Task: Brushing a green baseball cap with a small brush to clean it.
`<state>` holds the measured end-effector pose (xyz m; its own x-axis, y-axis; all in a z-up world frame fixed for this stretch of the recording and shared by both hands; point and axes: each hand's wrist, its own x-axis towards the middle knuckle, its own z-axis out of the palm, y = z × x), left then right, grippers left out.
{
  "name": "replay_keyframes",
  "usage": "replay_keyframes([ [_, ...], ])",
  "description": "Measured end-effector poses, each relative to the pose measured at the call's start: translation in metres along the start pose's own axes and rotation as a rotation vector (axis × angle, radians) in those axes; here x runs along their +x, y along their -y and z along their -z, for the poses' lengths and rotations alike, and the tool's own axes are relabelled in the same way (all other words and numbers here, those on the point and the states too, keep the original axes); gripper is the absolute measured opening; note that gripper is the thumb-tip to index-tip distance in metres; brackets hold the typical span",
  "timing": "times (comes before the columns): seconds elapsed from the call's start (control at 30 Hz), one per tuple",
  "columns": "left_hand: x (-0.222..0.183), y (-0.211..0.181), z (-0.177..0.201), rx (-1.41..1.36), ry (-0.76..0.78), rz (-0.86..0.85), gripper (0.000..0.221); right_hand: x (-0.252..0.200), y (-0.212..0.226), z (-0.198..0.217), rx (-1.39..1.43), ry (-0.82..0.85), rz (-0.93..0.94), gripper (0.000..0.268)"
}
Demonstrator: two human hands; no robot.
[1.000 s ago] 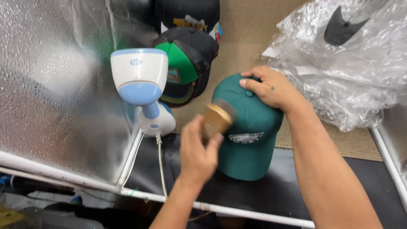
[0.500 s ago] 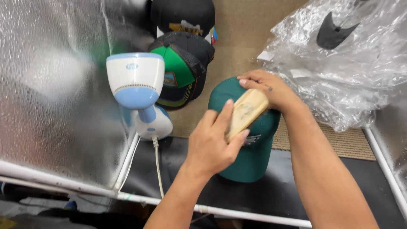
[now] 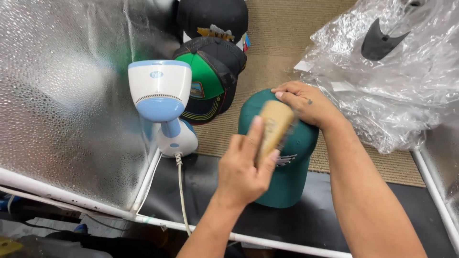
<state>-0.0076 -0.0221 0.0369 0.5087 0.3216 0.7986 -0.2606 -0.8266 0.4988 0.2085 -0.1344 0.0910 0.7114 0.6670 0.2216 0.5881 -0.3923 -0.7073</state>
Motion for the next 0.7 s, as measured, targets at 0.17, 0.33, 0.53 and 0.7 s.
replay_keyframes([
  [0.17, -0.014, 0.042, -0.013, -0.081, 0.037, 0.442, 0.062, -0.01, 0.005, 0.0, 0.029, -0.013, -0.008, 0.029],
  [0.33, -0.017, 0.091, 0.003, 0.087, 0.503, 0.991, 0.072, -0.009, 0.006, -0.002, 0.023, -0.049, 0.029, 0.03],
  [0.53, 0.039, 0.011, 0.021, -0.246, -0.054, 0.318, 0.048, -0.039, 0.022, 0.013, 0.222, -0.301, 0.247, 0.036],
  [0.7, 0.053, -0.009, 0.007, -0.631, 0.117, 0.473, 0.071, -0.086, 0.054, 0.039, 0.253, 0.036, 0.15, 0.035],
])
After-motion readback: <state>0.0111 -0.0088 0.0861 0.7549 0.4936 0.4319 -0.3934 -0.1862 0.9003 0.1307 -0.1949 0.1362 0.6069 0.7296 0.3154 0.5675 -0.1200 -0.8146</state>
